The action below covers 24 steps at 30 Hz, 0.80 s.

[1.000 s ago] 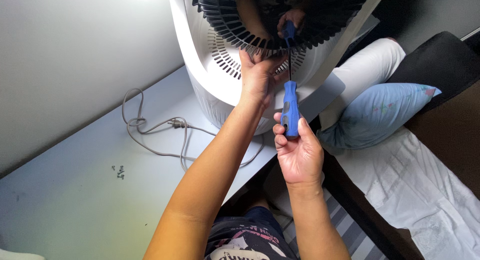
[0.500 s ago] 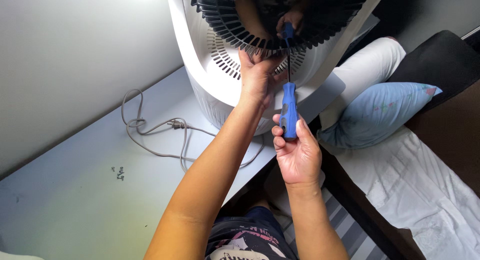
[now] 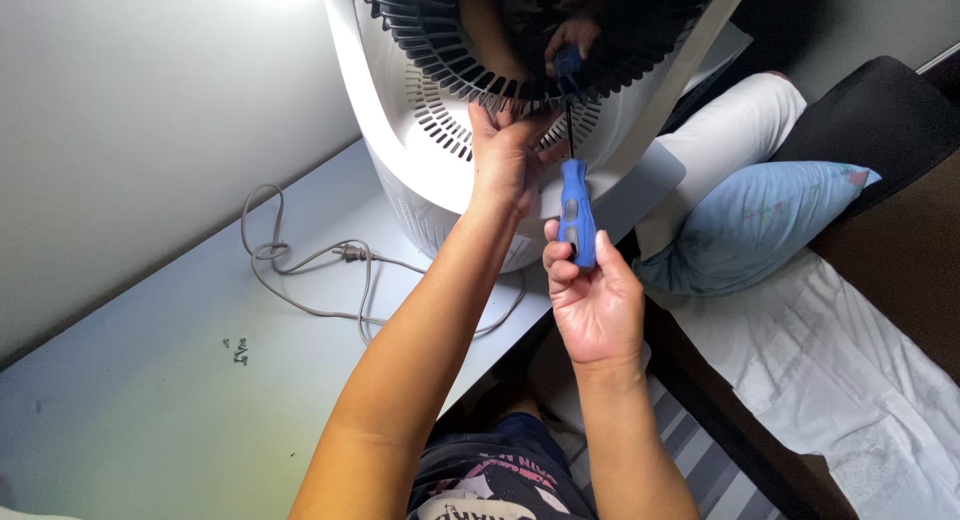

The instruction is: The person uses a screwdriver to remove screws from the front grille of a white air cooler fan. After removing the screws, the person detaches the front grille, exposing the internal fan blades.

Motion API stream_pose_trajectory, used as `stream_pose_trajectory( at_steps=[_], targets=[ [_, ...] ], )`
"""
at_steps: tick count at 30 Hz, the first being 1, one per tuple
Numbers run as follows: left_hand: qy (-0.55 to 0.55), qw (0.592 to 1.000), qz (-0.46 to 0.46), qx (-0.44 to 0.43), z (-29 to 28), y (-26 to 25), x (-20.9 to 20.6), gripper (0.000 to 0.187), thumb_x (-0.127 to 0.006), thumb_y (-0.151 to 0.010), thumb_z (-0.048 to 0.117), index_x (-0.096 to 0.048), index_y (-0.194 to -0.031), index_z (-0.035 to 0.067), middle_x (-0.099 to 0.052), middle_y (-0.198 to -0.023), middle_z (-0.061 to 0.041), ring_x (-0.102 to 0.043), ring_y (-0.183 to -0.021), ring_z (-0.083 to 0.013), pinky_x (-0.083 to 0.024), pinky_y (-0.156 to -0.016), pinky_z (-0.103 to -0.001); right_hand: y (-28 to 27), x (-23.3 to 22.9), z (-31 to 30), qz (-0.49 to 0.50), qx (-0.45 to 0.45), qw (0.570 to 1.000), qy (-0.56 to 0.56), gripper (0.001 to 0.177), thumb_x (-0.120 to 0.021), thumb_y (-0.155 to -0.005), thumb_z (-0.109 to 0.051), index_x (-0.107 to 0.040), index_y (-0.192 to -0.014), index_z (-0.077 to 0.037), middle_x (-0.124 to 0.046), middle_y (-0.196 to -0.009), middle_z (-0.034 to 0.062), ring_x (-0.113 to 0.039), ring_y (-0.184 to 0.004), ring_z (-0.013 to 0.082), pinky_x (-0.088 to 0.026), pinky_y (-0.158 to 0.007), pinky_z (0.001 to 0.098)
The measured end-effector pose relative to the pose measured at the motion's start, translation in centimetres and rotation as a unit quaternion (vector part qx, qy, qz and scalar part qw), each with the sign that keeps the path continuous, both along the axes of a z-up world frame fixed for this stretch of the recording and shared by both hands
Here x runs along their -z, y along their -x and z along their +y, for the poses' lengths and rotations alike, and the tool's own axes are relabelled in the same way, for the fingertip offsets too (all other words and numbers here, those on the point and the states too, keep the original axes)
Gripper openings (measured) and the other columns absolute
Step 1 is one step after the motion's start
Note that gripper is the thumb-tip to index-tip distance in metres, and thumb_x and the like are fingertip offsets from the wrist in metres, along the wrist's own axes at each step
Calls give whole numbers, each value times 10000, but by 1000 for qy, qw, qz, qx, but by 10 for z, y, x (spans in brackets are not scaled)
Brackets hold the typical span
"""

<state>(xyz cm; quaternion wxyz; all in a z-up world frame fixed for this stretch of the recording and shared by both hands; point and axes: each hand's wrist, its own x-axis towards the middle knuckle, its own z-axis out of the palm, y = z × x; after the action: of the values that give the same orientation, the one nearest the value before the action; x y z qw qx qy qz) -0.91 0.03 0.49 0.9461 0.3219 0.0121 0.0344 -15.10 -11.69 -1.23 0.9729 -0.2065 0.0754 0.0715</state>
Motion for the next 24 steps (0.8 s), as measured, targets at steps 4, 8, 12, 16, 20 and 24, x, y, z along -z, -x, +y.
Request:
stream_pose_trajectory(
  at_steps=[4,8,12,16,20,24],
  targets=[
    [15,1000,10,-2,-3,-1,1,573,-659,-816,-82,-370,-1217,207,-574,-1181,-46,-624,-1063,-229,-546,-792,-542,-2,-14,0,-27,17,991,129,467,-632,-1001,-171,-543,-1383,81,-624,-1142,230,-596,-871,241,-494,-633,263],
    [15,999,31,7,-2,0,2,547,-638,-821,-83,-375,-1200,210,-581,-1144,-49,-666,-1000,-231,-561,-755,-511,-3,-18,9,-23,128,916,379,635,-766,-809,-1,-592,-1417,56,-624,-1118,215,-542,-790,239,-389,-573,277],
    [8,999,43,4,-4,-5,3,544,-638,-830,-107,-374,-1192,201,-587,-1085,-83,-673,-924,-243,-588,-714,-504,3,-20,20,-229,315,552,737,638,-896,-723,37,-667,-1311,-60,-501,-1189,122,-581,-1038,218,-531,-904,329],
    [32,998,44,11,-4,-5,1,546,-627,-816,-125,-378,-1185,190,-595,-1054,-105,-676,-858,-261,-631,-709,-539,4,-18,34,-262,353,503,744,659,-927,-728,-26,-585,-1291,-69,-491,-1218,114,-551,-1102,242,-491,-996,347],
    [24,997,62,27,-4,-8,-2,523,-620,-814,-135,-389,-1165,177,-622,-1039,-107,-709,-890,-280,-620,-699,-498,-3,-3,38,-243,302,775,500,599,-839,-940,-140,-451,-1391,-71,-541,-1214,93,-569,-1018,162,-514,-930,278],
    [46,999,8,12,-7,-14,7,501,-654,-828,-178,-443,-1173,118,-616,-958,-120,-662,-774,-278,-582,-636,-440,-3,-2,40,-101,154,878,442,452,-477,-1077,-377,-423,-1426,-95,-615,-834,84,-510,-589,112,-430,-546,234]
  ],
)
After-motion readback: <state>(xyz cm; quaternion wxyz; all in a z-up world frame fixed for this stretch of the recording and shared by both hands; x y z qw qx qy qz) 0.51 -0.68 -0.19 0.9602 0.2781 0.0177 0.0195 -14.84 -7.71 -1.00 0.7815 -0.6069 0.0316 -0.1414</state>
